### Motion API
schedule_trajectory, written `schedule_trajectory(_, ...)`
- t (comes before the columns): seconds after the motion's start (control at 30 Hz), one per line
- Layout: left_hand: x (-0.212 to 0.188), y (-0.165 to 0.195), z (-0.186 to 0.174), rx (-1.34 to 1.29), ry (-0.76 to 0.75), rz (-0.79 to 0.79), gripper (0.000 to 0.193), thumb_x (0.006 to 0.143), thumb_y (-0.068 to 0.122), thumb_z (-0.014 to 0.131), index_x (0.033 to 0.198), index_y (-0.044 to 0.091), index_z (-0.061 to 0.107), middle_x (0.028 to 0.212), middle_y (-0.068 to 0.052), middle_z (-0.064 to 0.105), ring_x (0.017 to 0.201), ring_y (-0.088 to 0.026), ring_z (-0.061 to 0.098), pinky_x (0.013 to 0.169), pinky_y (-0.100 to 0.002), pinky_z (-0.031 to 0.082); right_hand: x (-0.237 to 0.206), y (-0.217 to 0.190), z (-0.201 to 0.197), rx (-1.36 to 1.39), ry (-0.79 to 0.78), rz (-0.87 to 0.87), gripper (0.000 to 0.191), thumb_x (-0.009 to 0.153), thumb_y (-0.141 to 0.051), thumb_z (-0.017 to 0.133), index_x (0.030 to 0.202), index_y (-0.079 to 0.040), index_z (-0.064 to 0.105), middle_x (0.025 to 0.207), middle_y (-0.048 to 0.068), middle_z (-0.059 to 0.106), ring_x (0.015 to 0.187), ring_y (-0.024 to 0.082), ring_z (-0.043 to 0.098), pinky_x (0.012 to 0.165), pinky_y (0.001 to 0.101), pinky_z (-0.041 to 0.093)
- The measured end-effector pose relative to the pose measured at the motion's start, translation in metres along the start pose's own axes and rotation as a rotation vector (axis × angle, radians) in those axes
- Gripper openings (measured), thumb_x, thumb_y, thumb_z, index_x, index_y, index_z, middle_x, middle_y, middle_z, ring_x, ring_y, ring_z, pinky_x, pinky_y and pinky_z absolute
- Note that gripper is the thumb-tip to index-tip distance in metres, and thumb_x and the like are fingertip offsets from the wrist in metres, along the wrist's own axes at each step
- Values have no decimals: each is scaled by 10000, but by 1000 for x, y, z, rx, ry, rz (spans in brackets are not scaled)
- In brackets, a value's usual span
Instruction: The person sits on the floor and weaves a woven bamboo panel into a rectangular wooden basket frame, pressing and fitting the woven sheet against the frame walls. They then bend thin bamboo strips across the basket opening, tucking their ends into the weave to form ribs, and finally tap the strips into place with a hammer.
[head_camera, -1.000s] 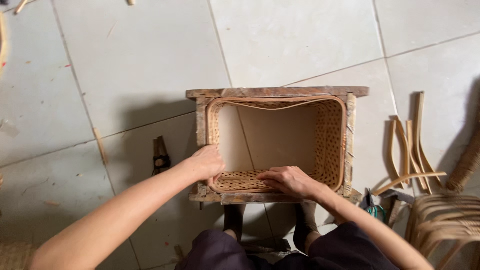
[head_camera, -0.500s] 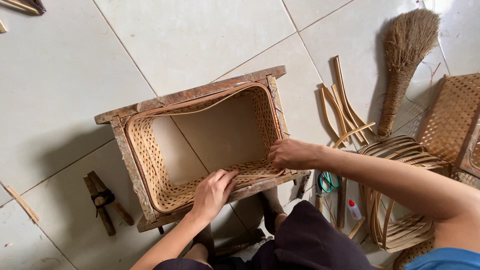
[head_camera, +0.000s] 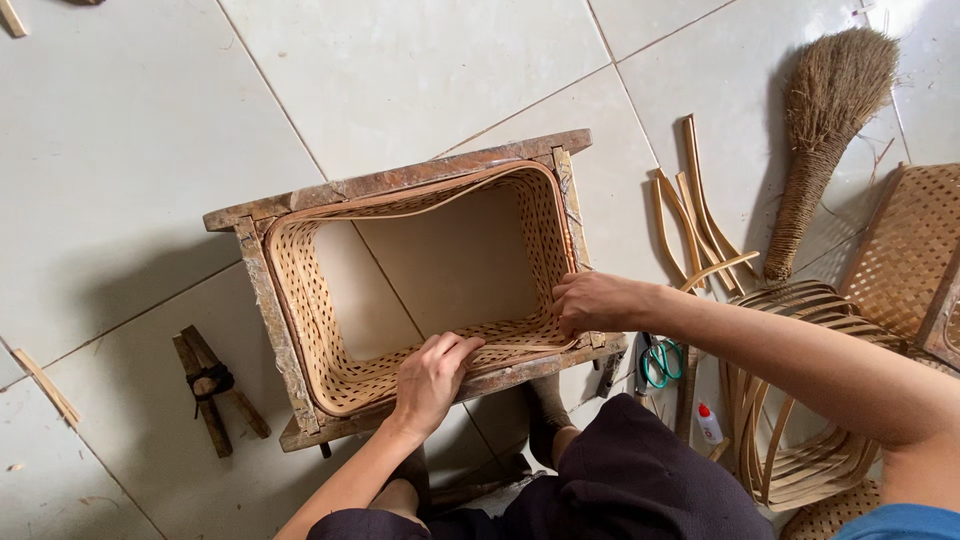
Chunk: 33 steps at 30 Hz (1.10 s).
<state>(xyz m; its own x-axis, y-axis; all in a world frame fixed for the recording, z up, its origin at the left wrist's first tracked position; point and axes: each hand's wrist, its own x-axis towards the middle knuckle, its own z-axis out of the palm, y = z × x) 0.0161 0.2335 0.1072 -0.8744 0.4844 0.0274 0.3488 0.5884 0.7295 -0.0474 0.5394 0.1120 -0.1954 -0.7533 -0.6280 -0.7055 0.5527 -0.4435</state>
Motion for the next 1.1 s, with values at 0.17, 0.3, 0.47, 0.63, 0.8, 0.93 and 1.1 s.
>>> schedule_trajectory(0.17, -8, -2, -1, 181, -95, 126, 487, 849, 339, 760, 1245, 77, 653, 1042, -94, 679, 903, -248, 635, 731, -399, 523, 23, 9, -7, -1, -160, 83, 180, 848, -372, 759, 909, -204, 779, 902, 38, 735, 945, 232, 684, 868, 442, 529)
schedule_trajectory(0.3, -15, -9, 8, 475, -194, 166, 850, 751, 492, 805, 1404, 47, 492, 1207, -157, 570, 1020, -311, 546, 825, -437, 465, 112, 6, -50, 341, 228, 19, 293, 1005, -362, 602, 1087, -103, 712, 955, 130, 749, 863, 321, 722, 762, 486, 576)
schedule_trajectory(0.47, -20, -27, 28, 423, -254, 166, 865, 698, 453, 816, 1366, 62, 430, 1179, -164, 524, 1065, -351, 520, 853, -479, 456, 258, -51, -114, 886, 450, -22, 538, 1040, -540, 494, 1132, -39, 666, 1065, 112, 626, 860, 243, 718, 742, 414, 608)
schedule_trajectory(0.63, -27, -40, 35, 290, -225, 154, 708, 814, 355, 804, 1365, 82, 453, 1224, -108, 536, 1061, -299, 547, 871, -453, 480, 291, -72, -131, 983, 391, 35, 557, 918, -615, 619, 883, -59, 634, 920, 119, 656, 775, 206, 629, 670, 405, 551)
schedule_trajectory(0.8, -24, -38, 29, 422, -104, 223, 779, 797, 307, 796, 1471, 62, 493, 1249, -87, 582, 971, -246, 579, 817, -366, 520, 286, -68, -121, 1178, 541, -101, 466, 919, -513, 722, 831, -86, 558, 907, 74, 568, 865, 172, 579, 782, 379, 525)
schedule_trajectory(0.93, -22, -32, 21, 324, -113, 207, 887, 688, 407, 835, 1427, 43, 506, 1203, -130, 596, 931, -296, 591, 740, -400, 531, 298, -70, -109, 1386, 551, -205, 398, 912, -426, 767, 831, -107, 544, 938, 32, 585, 961, 152, 610, 901, 373, 527)
schedule_trajectory(1.1, -25, -37, 26, 312, -112, 206, 831, 712, 397, 841, 1420, 64, 562, 1135, -116, 628, 845, -274, 622, 680, -386, 549, 296, -57, -94, 1455, 560, -326, 377, 930, -396, 747, 830, -123, 506, 1055, 47, 599, 1203, 209, 652, 1039, 433, 532)
